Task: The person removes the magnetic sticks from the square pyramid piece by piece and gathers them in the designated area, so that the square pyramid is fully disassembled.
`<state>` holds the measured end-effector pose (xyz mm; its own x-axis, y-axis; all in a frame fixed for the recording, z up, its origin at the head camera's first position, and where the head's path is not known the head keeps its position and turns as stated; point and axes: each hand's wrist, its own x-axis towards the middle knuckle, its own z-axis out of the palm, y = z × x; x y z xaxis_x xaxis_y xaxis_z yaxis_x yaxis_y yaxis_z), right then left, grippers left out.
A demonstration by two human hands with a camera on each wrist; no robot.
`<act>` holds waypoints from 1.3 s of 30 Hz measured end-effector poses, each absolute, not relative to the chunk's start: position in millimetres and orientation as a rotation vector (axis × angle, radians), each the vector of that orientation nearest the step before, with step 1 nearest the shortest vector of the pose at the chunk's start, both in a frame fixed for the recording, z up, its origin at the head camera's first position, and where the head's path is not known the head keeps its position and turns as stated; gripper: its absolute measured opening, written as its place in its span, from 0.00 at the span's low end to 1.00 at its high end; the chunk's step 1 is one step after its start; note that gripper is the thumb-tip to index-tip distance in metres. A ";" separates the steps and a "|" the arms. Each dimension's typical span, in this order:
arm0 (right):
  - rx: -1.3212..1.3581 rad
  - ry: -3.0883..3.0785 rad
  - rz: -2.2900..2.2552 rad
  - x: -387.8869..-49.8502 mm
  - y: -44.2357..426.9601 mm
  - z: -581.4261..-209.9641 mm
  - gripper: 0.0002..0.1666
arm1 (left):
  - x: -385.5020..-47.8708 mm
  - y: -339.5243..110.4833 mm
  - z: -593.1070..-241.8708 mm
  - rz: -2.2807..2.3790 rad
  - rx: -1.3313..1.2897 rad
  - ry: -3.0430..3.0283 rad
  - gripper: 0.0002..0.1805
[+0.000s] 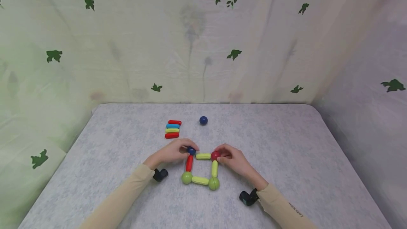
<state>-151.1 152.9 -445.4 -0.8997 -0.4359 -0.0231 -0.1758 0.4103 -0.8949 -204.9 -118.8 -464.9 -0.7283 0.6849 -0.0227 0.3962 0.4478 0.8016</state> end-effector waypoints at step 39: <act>-0.497 2.417 -1.489 -166.8 161.1 -484.0 0.16 | -258.2 -93.1 -471.5 1.308 0.554 2.700 0.14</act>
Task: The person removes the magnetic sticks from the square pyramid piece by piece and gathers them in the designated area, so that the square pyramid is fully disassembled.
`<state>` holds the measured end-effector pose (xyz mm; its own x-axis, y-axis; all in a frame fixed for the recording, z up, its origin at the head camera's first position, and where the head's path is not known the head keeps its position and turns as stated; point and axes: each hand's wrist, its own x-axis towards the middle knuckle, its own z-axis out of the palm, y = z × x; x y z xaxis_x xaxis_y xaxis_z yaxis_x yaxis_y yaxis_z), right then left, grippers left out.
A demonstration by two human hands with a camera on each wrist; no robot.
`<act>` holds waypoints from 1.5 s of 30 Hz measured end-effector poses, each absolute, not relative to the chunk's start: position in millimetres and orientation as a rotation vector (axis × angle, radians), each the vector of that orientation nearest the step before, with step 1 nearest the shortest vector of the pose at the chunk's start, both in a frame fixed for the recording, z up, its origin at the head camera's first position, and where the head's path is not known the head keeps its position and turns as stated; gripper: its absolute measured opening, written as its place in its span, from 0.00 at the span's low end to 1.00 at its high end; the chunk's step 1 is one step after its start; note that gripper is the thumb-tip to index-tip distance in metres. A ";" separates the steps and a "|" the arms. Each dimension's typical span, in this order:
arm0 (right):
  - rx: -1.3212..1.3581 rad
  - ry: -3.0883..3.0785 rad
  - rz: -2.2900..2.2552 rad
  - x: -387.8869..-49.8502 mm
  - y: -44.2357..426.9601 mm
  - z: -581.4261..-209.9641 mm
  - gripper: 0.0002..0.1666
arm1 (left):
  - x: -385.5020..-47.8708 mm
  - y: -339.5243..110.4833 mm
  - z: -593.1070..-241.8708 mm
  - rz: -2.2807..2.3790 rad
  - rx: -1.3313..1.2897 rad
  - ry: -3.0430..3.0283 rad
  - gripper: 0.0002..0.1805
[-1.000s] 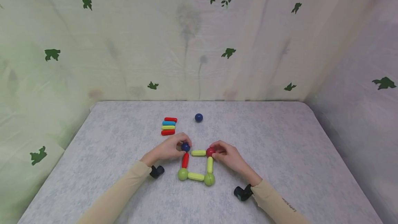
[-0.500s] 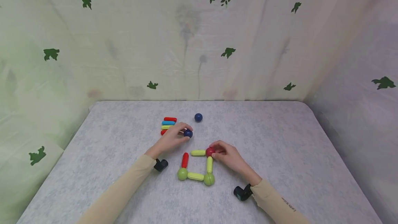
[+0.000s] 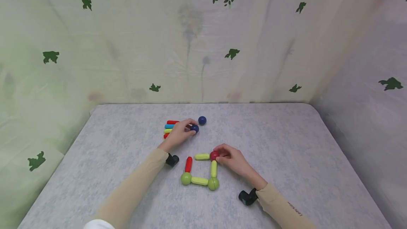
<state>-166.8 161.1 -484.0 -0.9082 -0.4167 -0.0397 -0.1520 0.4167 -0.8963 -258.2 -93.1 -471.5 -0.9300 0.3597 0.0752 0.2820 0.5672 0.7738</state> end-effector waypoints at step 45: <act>-0.540 2.452 -1.476 -166.2 162.6 -485.9 0.17 | -205.1 -123.5 -459.6 1.329 0.733 2.446 0.15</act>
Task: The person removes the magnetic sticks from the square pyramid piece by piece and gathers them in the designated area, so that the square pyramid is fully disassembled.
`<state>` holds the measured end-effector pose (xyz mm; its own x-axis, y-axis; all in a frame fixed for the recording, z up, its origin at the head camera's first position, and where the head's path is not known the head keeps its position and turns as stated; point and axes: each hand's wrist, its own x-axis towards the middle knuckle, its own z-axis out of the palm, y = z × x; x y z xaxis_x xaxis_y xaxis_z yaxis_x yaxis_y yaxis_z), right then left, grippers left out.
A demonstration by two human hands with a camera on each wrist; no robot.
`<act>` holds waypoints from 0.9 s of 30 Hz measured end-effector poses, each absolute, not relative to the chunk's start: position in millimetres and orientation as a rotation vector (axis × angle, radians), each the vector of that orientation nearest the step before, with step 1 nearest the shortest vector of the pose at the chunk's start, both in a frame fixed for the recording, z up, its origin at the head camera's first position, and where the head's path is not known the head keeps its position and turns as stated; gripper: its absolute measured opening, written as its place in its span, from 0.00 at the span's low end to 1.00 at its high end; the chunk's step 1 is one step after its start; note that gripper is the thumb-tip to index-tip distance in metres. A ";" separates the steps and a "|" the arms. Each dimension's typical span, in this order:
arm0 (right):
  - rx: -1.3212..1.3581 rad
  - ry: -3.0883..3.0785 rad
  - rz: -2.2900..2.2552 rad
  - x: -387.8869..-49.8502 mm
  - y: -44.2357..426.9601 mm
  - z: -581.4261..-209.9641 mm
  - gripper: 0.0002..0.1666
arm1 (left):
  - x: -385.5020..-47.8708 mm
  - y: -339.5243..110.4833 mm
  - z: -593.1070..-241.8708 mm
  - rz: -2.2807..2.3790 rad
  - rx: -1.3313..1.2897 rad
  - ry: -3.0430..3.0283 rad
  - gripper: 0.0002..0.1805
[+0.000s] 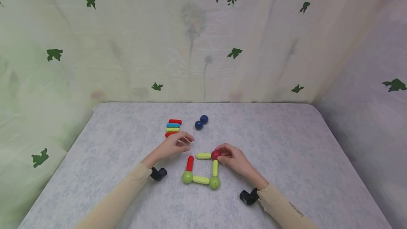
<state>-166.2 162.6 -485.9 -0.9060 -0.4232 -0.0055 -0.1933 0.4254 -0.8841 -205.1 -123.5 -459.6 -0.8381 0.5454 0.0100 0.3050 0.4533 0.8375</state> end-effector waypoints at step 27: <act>-0.531 2.423 -1.491 -165.4 162.0 -483.4 0.16 | -167.2 -131.9 -461.5 1.197 0.812 2.205 0.26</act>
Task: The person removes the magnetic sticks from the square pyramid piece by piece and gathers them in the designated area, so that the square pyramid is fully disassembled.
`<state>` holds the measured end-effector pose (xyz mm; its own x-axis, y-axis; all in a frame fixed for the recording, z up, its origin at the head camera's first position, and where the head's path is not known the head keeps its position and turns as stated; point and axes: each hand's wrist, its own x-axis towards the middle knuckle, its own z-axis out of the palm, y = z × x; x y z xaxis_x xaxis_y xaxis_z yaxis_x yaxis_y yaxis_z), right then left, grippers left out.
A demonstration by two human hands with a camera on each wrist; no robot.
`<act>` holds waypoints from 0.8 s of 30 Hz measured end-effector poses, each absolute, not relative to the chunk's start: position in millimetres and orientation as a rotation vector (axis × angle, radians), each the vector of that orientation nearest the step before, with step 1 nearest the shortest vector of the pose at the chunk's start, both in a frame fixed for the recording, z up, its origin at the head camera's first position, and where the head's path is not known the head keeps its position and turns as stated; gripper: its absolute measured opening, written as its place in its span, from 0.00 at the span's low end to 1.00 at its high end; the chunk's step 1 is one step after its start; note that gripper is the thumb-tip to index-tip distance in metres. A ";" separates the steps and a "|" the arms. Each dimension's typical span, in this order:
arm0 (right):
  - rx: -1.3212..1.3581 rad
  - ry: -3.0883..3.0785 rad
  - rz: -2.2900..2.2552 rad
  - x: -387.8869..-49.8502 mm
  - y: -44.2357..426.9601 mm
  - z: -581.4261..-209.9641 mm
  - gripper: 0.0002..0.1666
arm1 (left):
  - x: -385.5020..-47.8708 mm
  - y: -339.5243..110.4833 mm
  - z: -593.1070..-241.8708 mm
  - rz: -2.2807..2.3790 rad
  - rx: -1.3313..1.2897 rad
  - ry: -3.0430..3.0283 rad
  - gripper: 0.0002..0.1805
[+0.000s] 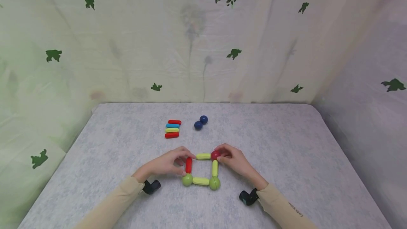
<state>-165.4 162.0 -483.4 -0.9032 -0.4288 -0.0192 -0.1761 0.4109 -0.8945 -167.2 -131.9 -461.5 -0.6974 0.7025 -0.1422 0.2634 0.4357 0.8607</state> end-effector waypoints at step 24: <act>-0.517 2.415 -1.491 -165.1 161.8 -482.9 0.16 | -172.6 -128.0 -469.1 1.227 0.873 2.117 0.07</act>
